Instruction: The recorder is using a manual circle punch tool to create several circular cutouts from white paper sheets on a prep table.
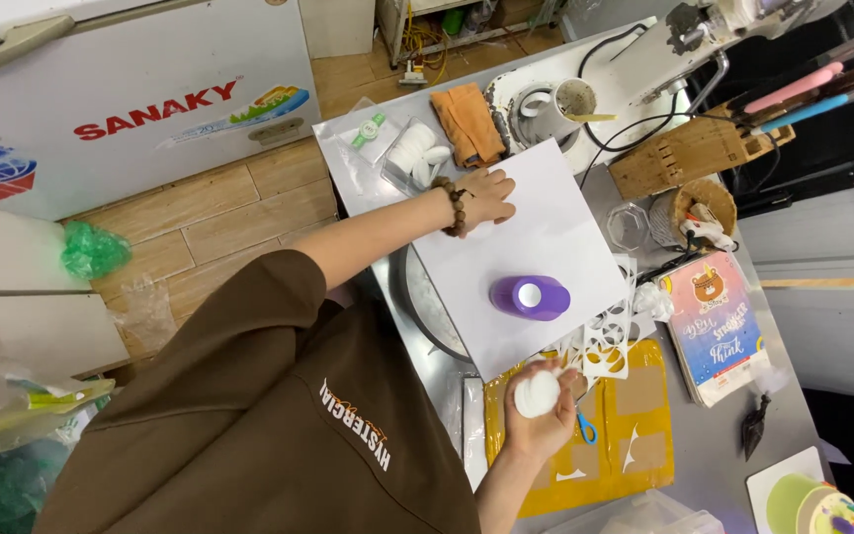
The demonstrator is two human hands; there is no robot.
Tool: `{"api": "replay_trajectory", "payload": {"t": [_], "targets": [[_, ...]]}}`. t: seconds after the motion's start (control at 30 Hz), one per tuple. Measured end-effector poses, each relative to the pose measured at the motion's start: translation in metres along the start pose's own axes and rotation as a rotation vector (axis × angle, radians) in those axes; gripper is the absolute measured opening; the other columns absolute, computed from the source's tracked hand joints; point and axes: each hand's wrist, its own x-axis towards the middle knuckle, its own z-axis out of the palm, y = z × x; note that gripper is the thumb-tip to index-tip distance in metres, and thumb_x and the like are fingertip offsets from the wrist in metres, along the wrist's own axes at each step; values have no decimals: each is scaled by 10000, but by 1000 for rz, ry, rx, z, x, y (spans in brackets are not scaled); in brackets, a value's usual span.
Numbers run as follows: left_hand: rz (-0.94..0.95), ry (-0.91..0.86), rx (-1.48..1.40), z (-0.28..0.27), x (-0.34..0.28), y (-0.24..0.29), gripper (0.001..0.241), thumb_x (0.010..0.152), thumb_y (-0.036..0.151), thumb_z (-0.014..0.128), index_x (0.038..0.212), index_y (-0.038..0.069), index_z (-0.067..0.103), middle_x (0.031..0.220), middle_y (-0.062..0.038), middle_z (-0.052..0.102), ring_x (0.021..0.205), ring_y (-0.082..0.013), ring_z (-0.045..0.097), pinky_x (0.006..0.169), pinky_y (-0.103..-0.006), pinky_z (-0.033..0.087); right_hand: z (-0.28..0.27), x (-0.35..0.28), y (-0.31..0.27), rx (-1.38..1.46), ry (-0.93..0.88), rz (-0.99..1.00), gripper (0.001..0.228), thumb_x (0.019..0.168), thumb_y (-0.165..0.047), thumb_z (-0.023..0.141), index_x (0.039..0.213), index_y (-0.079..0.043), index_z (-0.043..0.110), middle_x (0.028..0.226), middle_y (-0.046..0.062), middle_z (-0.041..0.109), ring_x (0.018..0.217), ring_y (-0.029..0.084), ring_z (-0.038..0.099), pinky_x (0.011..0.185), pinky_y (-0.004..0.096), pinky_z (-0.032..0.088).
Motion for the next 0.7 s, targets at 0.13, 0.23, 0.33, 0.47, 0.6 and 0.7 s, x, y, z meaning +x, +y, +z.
{"api": "replay_trajectory", "payload": {"t": [0.13,0.23,0.33,0.47,0.6,0.7], "targets": [[84,-78,18,-4,10,-6,539,467,213,969,904,198,654,1140,-60,590,1179,-277,488,929,-400,402,28,3,52,-83,-117,126,259,972,-168,593,1187,-91,715,1233,117,655,1161,274,582,978,447,499],[45,-286,53,4,12,-19,605,503,251,982,981,195,615,1109,-11,664,1151,-226,540,951,-402,390,43,6,95,-72,-118,183,265,960,-186,612,1188,-87,706,1201,125,656,1128,270,581,964,449,493],[-7,-320,-169,-16,-17,-18,421,836,234,800,1175,177,557,1002,-35,856,1009,-289,662,1002,-407,435,41,23,125,-58,-81,242,262,988,-222,623,1198,-90,709,1231,137,645,1151,292,570,994,438,489],[65,155,-964,-28,-84,23,477,819,164,772,1249,113,572,1257,-102,664,1161,-308,658,978,-407,510,13,80,150,-151,130,77,300,991,-298,555,1204,-138,693,1283,90,631,1201,273,565,1047,502,451],[128,399,-715,-13,-143,56,426,934,172,726,1345,124,622,1325,-73,625,1316,-300,574,1221,-477,382,54,89,225,-235,-38,134,406,1056,-252,416,1404,-133,589,1474,120,577,1398,258,499,1222,470,342],[-54,343,-488,-40,-161,40,302,967,162,672,1266,199,652,1338,-4,627,1368,-238,519,1193,-425,397,43,112,248,-372,-61,157,479,1040,-198,398,1491,-82,510,1580,113,510,1491,252,437,1298,399,259]]}}
